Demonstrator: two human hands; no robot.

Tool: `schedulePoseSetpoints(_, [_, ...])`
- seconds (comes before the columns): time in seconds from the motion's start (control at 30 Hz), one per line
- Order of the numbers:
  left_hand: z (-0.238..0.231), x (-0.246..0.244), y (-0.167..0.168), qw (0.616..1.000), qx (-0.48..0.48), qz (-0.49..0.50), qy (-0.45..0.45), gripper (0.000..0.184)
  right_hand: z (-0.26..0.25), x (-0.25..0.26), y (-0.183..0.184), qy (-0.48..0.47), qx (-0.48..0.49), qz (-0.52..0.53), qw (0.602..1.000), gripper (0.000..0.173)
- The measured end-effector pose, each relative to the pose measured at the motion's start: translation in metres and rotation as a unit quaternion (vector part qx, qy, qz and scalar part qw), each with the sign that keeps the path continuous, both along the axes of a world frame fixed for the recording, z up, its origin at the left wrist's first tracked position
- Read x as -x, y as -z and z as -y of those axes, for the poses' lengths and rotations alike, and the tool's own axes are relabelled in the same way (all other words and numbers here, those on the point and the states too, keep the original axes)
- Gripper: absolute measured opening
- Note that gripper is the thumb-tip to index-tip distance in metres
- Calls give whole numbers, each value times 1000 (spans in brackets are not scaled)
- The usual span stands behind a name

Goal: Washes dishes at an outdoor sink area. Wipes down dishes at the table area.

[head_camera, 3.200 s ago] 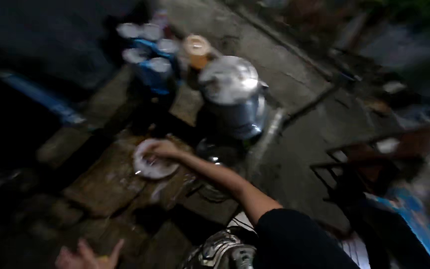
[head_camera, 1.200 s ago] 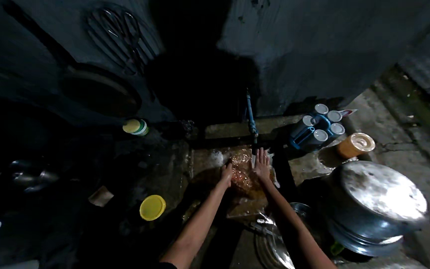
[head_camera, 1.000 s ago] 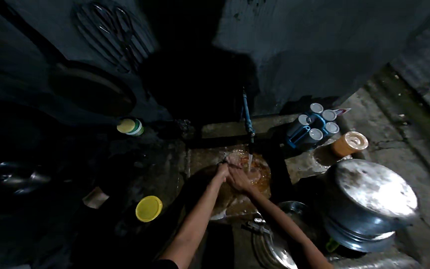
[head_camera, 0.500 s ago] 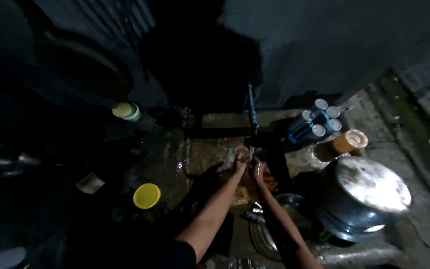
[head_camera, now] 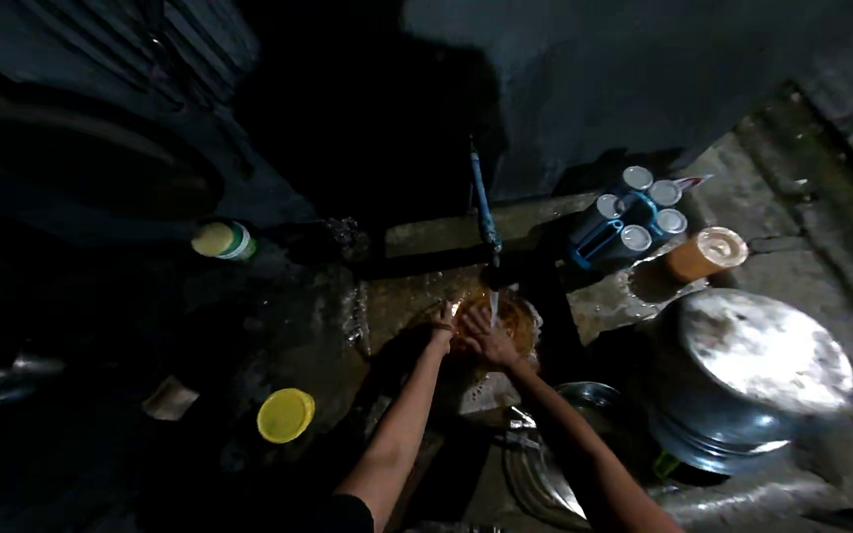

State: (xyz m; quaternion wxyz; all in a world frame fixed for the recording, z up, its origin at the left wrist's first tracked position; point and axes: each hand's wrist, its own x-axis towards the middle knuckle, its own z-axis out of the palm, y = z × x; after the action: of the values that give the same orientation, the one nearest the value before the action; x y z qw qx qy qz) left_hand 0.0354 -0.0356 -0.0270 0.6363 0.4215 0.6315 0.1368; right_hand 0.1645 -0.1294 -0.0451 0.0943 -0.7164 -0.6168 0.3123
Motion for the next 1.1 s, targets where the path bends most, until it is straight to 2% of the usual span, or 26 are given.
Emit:
schedulePoseSetpoints(0.07, [1,10,-14,999,-15,16,-32,56,-10,-17,-3,102,-11,31,994,68])
schedulePoseSetpoints(0.13, [1,4,-26,998,-42,23,-37,53,-37,-6,0,187,-68,43,979,69])
schedulePoseSetpoints(0.17, [1,2,-30,998,-49,19,-30,52,-45,10,-9,184,-69,19,980,68])
schedulePoseSetpoints(0.2, [1,1,-30,998,-65,8,-23,51,-46,26,-22,136,-59,-5,989,65])
schedulePoseSetpoints(0.27, [-8,5,-32,996,-79,18,-22,49,-34,40,-26,10,-70,1,997,60])
schedulePoseSetpoints(0.3, [-12,10,-32,996,-80,28,-31,50,-23,34,-29,-10,-68,9,998,59])
schedulePoseSetpoints(0.33, [-15,15,-31,996,-74,36,-41,52,-14,23,-32,14,-61,14,998,59])
schedulePoseSetpoints(0.4, [-10,17,-31,996,-60,39,-55,53,-13,-7,-26,132,-31,45,990,65])
schedulePoseSetpoints(0.47, [1,10,-32,997,-53,39,-35,50,-34,-19,-12,187,-92,75,975,73])
schedulePoseSetpoints(0.5, [5,6,-31,997,-56,41,-26,48,-43,-11,-16,177,-111,62,976,74])
schedulePoseSetpoints(0.53, [8,4,-29,997,-61,41,-24,47,-47,2,-23,138,-110,41,983,72])
schedulePoseSetpoints(0.6, [5,6,-22,998,-43,48,-22,50,-39,26,-33,-16,-71,22,997,70])
schedulePoseSetpoints(0.67, [-9,21,-12,996,20,84,-4,53,-20,37,-53,-155,4,11,988,84])
schedulePoseSetpoints(0.73, [-29,35,-8,992,79,80,52,50,-4,42,-86,-226,108,-3,968,97])
schedulePoseSetpoints(0.77, [-35,38,-18,988,97,64,98,45,1,46,-105,-239,148,7,960,90])
schedulePoseSetpoints(0.8, [-37,39,-33,985,100,31,137,41,4,52,-120,-233,161,26,959,70])
schedulePoseSetpoints(0.83, [-40,37,-46,983,100,-2,152,38,6,57,-132,-206,165,38,964,53])
schedulePoseSetpoints(0.87, [-41,33,-52,987,99,-13,126,35,5,59,-141,-167,173,46,970,45])
schedulePoseSetpoints(0.93, [-37,15,-51,996,85,37,-9,32,1,53,-151,-61,160,23,985,41])
schedulePoseSetpoints(0.97, [-30,-2,-48,990,53,88,-93,30,0,46,-153,9,126,-22,992,39])
schedulePoseSetpoints(1.0, [-16,-18,-52,981,-2,144,-128,36,0,37,-152,88,69,-90,990,35])
schedulePoseSetpoints(1.03, [1,-33,-58,976,-84,170,-108,43,1,27,-150,172,16,-174,969,30])
schedulePoseSetpoints(1.1, [32,-54,-56,952,-268,148,-16,44,3,6,-135,307,-63,-346,884,20])
